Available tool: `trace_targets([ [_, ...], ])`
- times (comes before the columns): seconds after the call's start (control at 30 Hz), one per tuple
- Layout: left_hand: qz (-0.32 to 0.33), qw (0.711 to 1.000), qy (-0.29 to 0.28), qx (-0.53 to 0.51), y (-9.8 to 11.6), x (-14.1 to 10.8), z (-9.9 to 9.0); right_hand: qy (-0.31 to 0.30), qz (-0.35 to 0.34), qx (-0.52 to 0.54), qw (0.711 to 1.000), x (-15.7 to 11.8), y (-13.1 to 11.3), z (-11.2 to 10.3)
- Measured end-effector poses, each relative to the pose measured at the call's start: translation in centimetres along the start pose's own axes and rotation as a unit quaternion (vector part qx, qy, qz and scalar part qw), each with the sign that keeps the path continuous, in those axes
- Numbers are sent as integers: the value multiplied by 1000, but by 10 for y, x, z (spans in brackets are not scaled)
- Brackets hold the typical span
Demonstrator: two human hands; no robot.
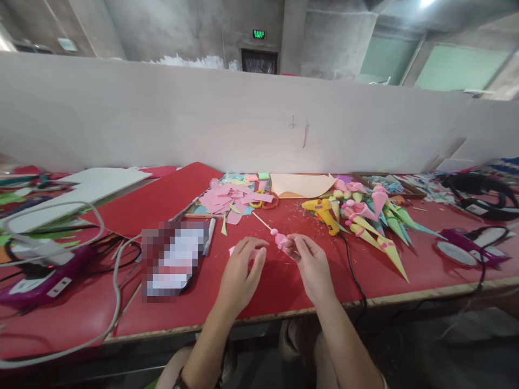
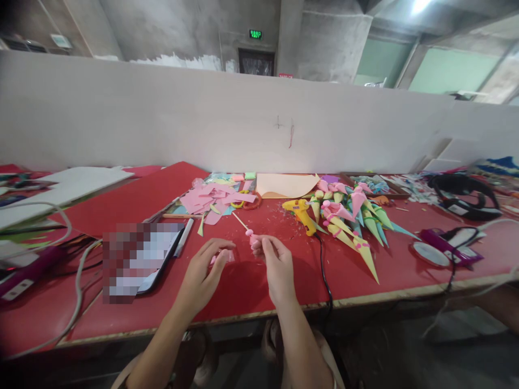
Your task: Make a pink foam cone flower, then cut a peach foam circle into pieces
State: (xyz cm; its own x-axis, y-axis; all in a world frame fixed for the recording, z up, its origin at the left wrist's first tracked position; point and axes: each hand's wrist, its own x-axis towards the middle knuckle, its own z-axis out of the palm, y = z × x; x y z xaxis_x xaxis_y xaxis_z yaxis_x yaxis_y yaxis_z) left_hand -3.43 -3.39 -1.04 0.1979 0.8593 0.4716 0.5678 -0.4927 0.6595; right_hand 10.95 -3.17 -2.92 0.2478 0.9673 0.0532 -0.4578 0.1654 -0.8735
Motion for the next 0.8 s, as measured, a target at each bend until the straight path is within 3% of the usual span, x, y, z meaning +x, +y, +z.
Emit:
trace_targets([
  [0.8, -63, 989, -16, -131, -1, -1, 2, -31, 11, -58, 998, -1, 6, 0],
])
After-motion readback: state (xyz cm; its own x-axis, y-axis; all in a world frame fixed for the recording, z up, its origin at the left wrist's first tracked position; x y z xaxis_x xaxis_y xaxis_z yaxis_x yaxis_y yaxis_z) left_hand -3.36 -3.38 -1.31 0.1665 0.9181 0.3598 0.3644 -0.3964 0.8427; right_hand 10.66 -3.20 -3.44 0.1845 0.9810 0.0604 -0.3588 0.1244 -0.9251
